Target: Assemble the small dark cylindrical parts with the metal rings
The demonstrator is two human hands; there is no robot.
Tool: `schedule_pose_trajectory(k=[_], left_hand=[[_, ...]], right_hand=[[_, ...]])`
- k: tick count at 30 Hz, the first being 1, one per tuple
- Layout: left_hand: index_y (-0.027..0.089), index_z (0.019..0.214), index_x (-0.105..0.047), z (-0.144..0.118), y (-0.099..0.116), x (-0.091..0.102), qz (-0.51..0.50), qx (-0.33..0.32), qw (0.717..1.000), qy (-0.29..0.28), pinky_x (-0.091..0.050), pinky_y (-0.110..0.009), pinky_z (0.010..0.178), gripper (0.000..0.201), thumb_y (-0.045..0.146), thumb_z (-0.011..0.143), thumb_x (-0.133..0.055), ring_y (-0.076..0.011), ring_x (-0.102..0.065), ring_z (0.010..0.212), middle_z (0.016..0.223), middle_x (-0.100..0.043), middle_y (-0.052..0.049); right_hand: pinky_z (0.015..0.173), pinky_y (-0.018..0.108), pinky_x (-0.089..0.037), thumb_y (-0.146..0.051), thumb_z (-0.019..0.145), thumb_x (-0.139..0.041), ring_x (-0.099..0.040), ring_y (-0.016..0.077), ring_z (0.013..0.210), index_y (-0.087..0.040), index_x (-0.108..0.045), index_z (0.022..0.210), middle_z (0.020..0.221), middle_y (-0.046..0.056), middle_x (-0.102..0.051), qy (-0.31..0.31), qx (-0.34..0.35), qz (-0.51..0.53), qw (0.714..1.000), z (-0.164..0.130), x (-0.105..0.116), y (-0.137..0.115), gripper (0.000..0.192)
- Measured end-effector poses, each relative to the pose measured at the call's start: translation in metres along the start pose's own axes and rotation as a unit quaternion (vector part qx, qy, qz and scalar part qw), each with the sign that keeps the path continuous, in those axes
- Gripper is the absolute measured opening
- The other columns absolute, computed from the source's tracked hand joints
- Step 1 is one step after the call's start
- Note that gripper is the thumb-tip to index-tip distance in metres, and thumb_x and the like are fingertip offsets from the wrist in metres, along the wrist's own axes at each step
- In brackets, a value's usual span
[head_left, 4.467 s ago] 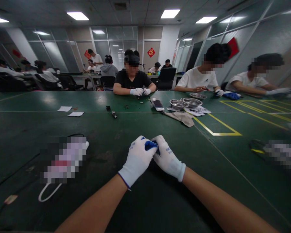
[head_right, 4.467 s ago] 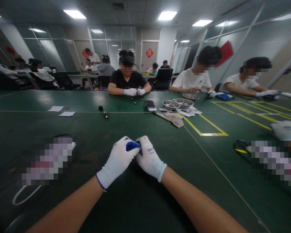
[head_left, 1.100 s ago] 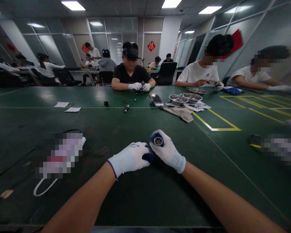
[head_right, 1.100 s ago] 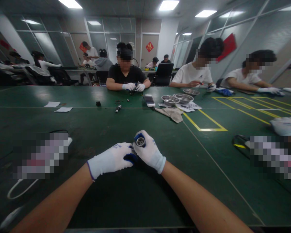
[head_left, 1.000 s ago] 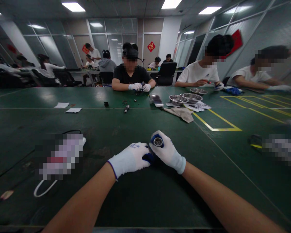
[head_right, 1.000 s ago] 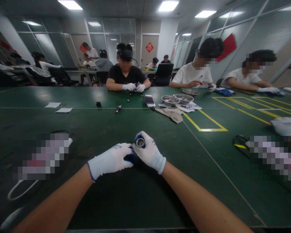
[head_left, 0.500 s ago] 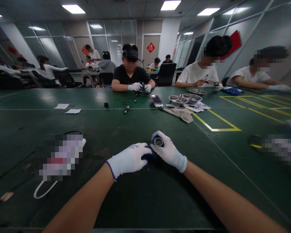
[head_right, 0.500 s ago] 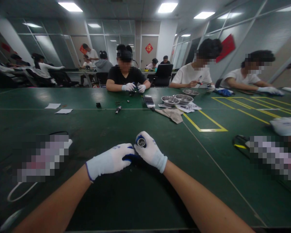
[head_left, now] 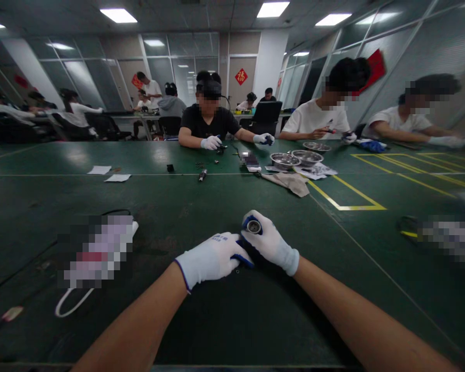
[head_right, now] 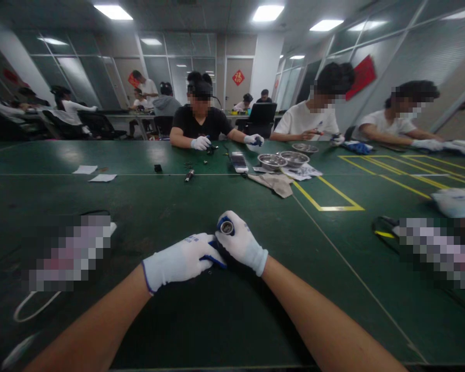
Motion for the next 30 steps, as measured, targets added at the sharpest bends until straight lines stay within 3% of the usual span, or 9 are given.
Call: schedule_pose_trajectory(k=[6, 11, 16, 22, 26, 30], left_hand=[[0.025, 0.109, -0.077, 0.002, -0.005, 0.0, 0.002, 0.036, 0.999, -0.013, -0.049, -0.037, 0.109, 0.019, 0.024, 0.094, -0.066, -0.0238, -0.067, 0.116, 0.124, -0.072, -0.005], [0.023, 0.114, -0.074, -0.001, -0.005, 0.005, -0.009, 0.075, 0.997, 0.003, -0.05, -0.041, 0.107, 0.023, 0.028, 0.092, -0.069, -0.0268, -0.066, 0.117, 0.126, -0.071, -0.008], [0.023, 0.113, -0.072, -0.008, -0.015, 0.025, -0.03, 0.108, 0.989, 0.092, -0.052, -0.039, 0.101, 0.022, 0.025, 0.093, -0.064, -0.0255, -0.07, 0.107, 0.113, -0.076, -0.006], [0.019, 0.101, -0.075, -0.012, -0.018, 0.05, -0.184, 0.072, 0.954, 0.227, -0.055, -0.038, 0.098, 0.02, 0.014, 0.085, -0.065, -0.0229, -0.073, 0.101, 0.105, -0.078, -0.005], [0.018, 0.105, -0.074, -0.013, -0.006, 0.055, -0.265, 0.047, 0.927, 0.26, -0.058, -0.038, 0.096, 0.023, 0.013, 0.083, -0.069, -0.0225, -0.073, 0.102, 0.106, -0.079, -0.005], [0.02, 0.102, -0.075, -0.014, 0.005, 0.055, -0.217, 0.033, 0.933, 0.285, -0.057, -0.037, 0.096, 0.017, 0.015, 0.086, -0.07, -0.0215, -0.072, 0.1, 0.104, -0.078, -0.004]], right_hand=[[0.068, 0.032, -0.048, -0.031, 0.078, -0.064, -0.058, 0.0174, 0.072, -0.023, -0.057, 0.086, 0.079, -0.001, -0.062, -0.001, 0.005, 0.001, 1.0, 0.001, 0.0, 0.002, 0.013], [0.068, 0.032, -0.047, -0.032, 0.078, -0.064, -0.058, 0.0177, 0.072, -0.022, -0.057, 0.085, 0.08, -0.001, -0.062, -0.011, -0.003, -0.002, 1.0, 0.001, 0.001, 0.001, 0.014], [0.066, 0.031, -0.046, -0.034, 0.082, -0.063, -0.056, 0.0165, 0.07, -0.023, -0.055, 0.085, 0.078, -0.002, -0.059, -0.005, 0.004, -0.001, 1.0, 0.002, 0.002, -0.003, 0.015], [0.066, 0.031, -0.046, -0.032, 0.083, -0.062, -0.056, 0.0168, 0.071, -0.023, -0.054, 0.09, 0.081, -0.001, -0.06, 0.0, 0.021, -0.008, 1.0, 0.001, 0.002, -0.012, 0.014], [0.062, 0.029, -0.043, -0.028, 0.082, -0.061, -0.054, 0.016, 0.068, -0.024, -0.052, 0.086, 0.078, -0.002, -0.058, 0.0, 0.042, -0.011, 0.999, -0.002, 0.0, -0.021, 0.01], [0.058, 0.028, -0.04, -0.024, 0.079, -0.061, -0.051, 0.015, 0.064, -0.023, -0.051, 0.081, 0.072, -0.003, -0.056, 0.006, 0.051, -0.021, 0.998, -0.004, -0.003, -0.027, 0.01]])
Point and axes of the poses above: each hand's wrist, its own z-axis towards the middle knuckle, its own x-axis out of the back of the hand, y = z × x, the point moved 5 cm from there along z, towards the middle knuckle
